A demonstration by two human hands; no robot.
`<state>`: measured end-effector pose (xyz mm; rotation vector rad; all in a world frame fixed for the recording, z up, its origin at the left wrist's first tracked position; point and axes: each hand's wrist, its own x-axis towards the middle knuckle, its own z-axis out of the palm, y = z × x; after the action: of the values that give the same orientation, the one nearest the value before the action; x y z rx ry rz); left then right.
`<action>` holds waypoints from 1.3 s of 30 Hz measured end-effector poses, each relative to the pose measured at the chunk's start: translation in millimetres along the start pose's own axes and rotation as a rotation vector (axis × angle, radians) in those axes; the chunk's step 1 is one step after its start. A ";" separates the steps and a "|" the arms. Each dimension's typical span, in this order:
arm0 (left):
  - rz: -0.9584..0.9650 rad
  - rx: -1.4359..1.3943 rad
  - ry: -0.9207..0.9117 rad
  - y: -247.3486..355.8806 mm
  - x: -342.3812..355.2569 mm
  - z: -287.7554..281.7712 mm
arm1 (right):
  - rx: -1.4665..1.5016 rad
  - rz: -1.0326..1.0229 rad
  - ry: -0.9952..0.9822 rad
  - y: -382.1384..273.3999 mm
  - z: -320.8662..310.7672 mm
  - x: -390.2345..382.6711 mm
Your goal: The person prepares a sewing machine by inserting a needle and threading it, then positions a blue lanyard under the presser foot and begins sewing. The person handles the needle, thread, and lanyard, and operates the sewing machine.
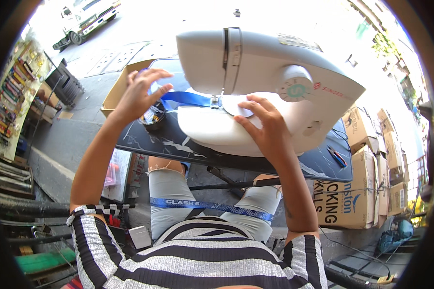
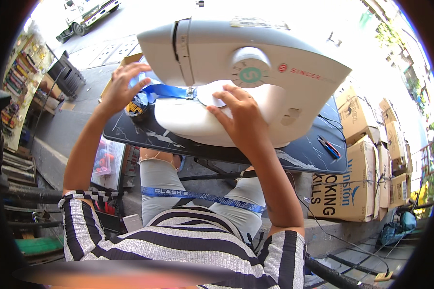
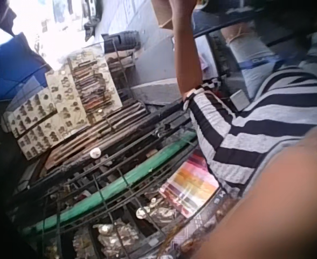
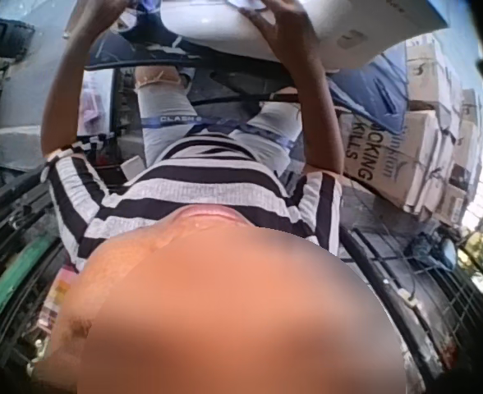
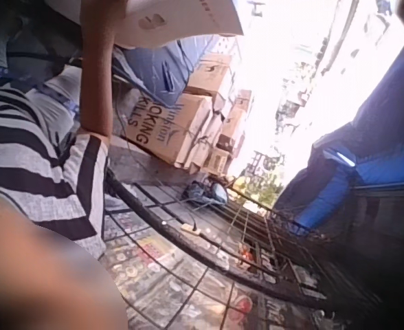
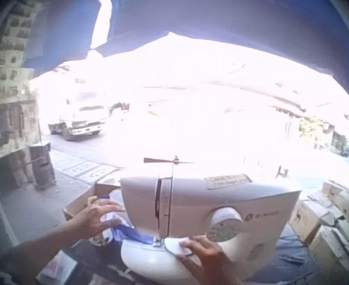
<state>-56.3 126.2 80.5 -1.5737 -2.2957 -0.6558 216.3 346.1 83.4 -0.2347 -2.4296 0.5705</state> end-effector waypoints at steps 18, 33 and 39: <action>-0.106 -0.137 0.173 41.3 0.0 0.4 | -0.026 -0.195 0.217 3.8 -0.1 -14.4; 0.038 -0.410 0.312 152.6 -157.2 75.0 | 0.227 -0.381 -0.299 -16.5 29.0 -127.5; -0.124 -0.350 -0.388 138.2 -226.3 89.8 | 0.227 0.086 -0.852 4.6 110.1 -211.8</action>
<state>157.4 32.7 -74.3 -1.8621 -2.6924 -0.8910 316.1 249.1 -110.6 0.0153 -3.1275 1.1595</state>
